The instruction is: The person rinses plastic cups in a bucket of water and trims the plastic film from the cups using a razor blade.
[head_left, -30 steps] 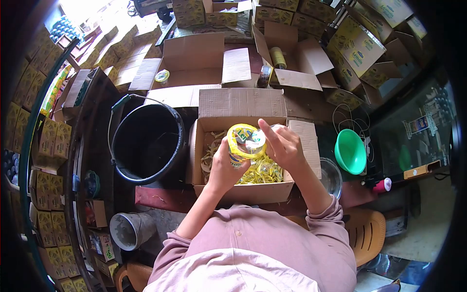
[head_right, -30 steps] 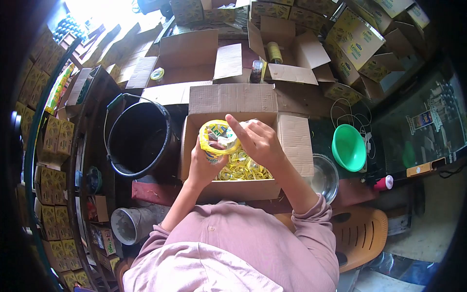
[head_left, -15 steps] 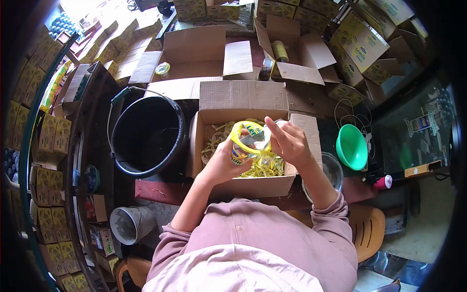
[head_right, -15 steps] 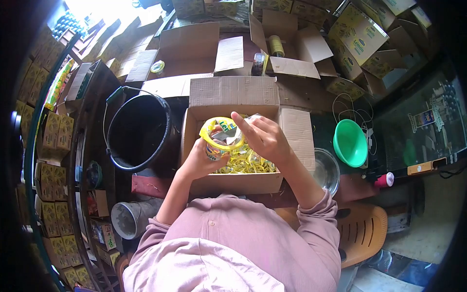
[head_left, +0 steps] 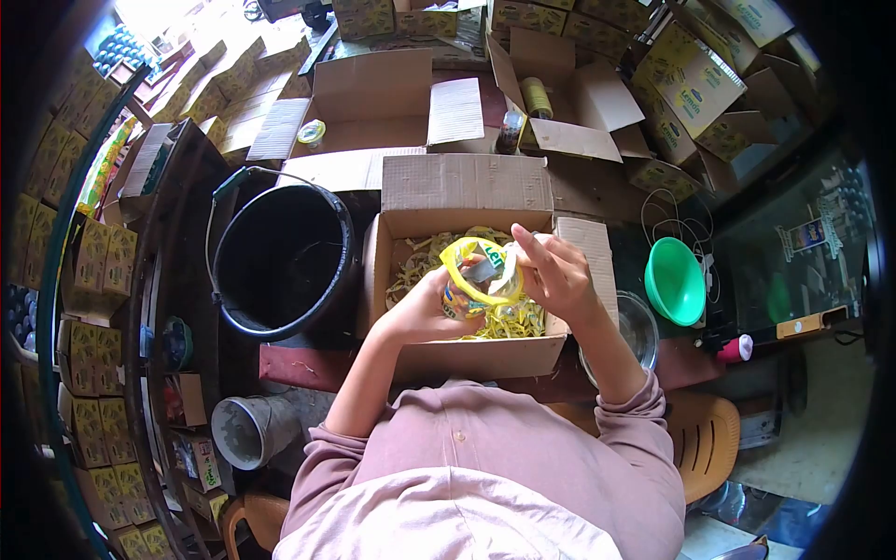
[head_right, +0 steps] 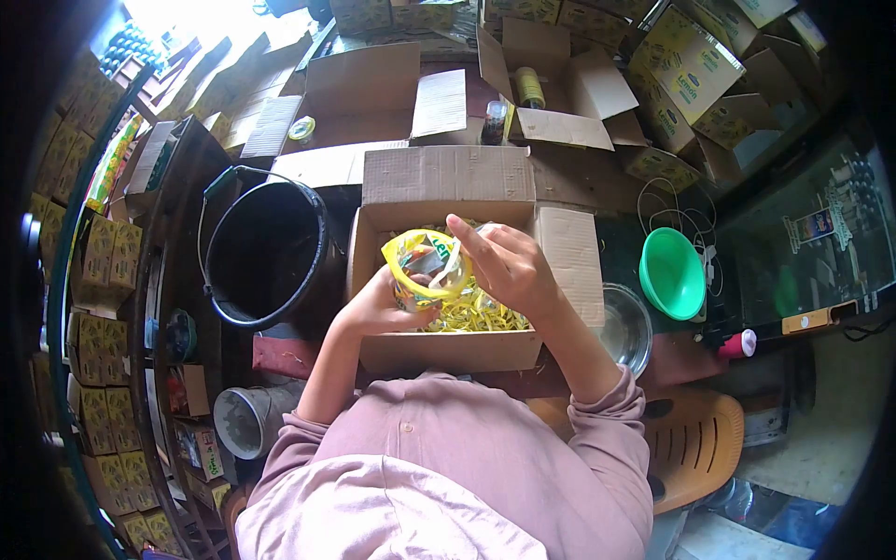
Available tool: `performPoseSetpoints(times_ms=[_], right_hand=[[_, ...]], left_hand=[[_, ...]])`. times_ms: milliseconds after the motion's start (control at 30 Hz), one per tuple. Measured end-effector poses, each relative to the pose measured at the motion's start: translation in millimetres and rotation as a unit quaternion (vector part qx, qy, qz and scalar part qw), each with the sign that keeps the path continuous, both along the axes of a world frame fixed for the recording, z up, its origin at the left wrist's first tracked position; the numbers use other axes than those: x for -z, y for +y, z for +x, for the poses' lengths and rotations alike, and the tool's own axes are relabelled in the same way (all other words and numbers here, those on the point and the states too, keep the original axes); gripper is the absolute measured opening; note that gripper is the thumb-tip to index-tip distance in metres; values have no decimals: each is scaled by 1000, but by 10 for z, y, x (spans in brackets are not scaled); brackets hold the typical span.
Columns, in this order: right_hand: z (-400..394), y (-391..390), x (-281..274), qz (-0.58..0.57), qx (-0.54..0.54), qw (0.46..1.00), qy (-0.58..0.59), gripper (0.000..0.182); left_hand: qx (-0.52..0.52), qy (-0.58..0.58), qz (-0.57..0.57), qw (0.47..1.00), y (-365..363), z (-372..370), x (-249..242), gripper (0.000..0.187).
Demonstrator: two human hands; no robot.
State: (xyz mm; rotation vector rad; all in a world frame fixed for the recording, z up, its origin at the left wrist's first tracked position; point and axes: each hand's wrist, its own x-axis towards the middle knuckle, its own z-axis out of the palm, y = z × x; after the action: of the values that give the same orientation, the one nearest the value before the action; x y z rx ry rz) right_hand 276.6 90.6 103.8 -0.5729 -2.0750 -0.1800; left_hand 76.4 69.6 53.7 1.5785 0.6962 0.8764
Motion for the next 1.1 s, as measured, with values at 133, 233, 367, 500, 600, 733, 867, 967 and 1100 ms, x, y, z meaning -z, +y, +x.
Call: performPoseSetpoints(times_ms=[133,233,367,500,600,733,867,967,1100], right_hand=[[108,-69,-178,13,32,998,-47,54],[104,-74,-193,39,29,998,-39,52],[96,-85,-210,45,26,998,-41,51],[81,-59,-207,59,15,998,-35,50],[56,-55,-211,74,9,997,-26,50],[63,-79,-197,64,1,997,-32,49],[72,-51,-164,76,-7,997,-29,50],[52,-54,-144,74,-19,997,-26,49],[30,-76,-124,60,-31,997,-33,41]], left_hand=[[-86,60,89,991,-41,55,-252,61],[-117,86,134,980,-28,57,-249,63],[-122,104,146,976,-50,48,-252,65],[-102,114,119,981,-89,28,-259,66],[-86,84,103,987,-130,64,-363,64],[-38,73,84,993,-120,59,-324,55],[35,-6,40,999,-128,104,-286,48],[112,-26,36,993,-75,70,-224,39],[240,-73,-139,958,-45,11,-226,28]])
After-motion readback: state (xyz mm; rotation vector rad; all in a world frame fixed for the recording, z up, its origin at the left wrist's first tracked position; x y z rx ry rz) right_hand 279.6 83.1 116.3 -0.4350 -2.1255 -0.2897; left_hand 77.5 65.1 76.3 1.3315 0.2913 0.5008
